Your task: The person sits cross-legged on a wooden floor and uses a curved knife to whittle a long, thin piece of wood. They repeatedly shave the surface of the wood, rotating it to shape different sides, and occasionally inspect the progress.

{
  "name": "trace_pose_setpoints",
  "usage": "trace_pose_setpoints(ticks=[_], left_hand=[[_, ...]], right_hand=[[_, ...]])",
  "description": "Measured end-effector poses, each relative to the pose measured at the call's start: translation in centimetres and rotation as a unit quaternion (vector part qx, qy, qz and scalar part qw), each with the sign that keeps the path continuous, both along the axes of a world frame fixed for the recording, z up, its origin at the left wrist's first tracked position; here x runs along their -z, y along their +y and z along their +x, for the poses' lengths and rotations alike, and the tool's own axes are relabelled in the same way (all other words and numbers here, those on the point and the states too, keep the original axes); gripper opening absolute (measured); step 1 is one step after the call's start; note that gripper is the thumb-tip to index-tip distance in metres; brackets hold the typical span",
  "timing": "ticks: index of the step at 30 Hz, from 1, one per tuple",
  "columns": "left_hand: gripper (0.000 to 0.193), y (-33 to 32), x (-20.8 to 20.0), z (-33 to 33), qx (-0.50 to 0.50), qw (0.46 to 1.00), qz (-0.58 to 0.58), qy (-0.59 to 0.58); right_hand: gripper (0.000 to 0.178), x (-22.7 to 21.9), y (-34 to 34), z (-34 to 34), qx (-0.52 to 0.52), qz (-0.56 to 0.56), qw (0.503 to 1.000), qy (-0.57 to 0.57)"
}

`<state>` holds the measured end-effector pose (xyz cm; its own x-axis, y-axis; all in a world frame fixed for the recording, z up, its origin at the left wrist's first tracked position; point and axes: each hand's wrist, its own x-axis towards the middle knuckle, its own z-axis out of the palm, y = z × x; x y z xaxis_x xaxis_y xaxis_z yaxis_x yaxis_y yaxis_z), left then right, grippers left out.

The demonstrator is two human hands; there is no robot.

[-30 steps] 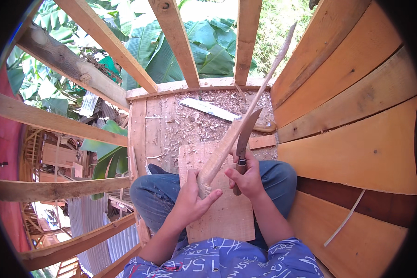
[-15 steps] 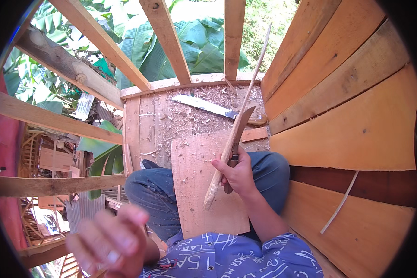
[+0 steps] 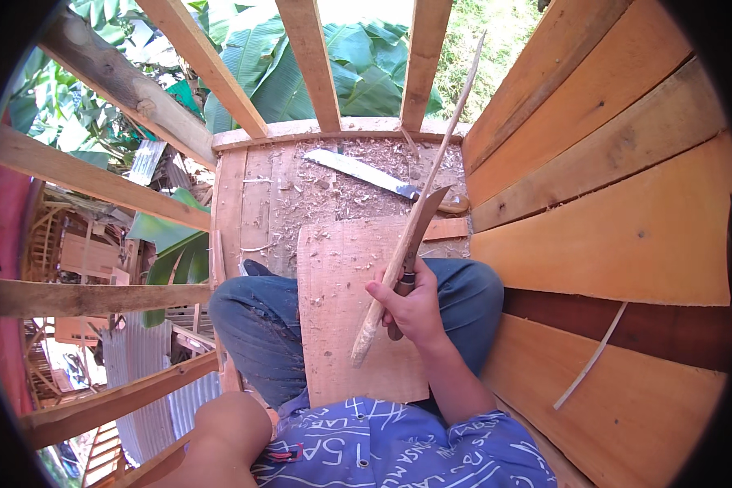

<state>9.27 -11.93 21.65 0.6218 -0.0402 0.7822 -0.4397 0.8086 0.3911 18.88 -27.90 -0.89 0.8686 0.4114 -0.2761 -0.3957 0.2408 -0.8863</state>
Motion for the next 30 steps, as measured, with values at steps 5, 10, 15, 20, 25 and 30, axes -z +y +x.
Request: trace_pose_setpoints(ticks=[5, 10, 15, 20, 25, 30], left_hand=[[0.03, -1.1, 1.9, 0.3, -0.124, 0.976, 0.156, 0.083], [0.068, 0.6, 11.8, 2.7, -0.243, 0.762, 0.498, 0.333], [0.075, 0.2, 18.2, 0.6, -0.026, 0.738, 0.44, 0.512], [0.065, 0.6, 19.0, -0.2, -0.01, 0.712, 0.536, 0.454], [0.056, 1.7, 18.6, -1.0, -0.067, 0.703, 0.523, 0.477], [0.048, 3.8, 17.2, -2.0, -0.198, 0.674, 0.535, 0.469]], right_hand=[[0.028, -0.3, 0.7, -0.6, -0.013, 0.025, 1.0, 0.001], [0.024, -1.0, -0.3, -0.8, 0.06, 0.058, 0.996, 0.005], [0.023, -2.1, 0.9, -2.0, 0.092, 0.094, 0.991, -0.004], [0.024, -2.1, 1.0, -2.5, 0.088, 0.119, 0.989, -0.028], [0.018, -1.7, 0.3, -2.6, 0.065, 0.061, 0.993, -0.078], [0.031, -0.3, -2.9, -2.9, -0.016, 0.068, 0.996, -0.062]])
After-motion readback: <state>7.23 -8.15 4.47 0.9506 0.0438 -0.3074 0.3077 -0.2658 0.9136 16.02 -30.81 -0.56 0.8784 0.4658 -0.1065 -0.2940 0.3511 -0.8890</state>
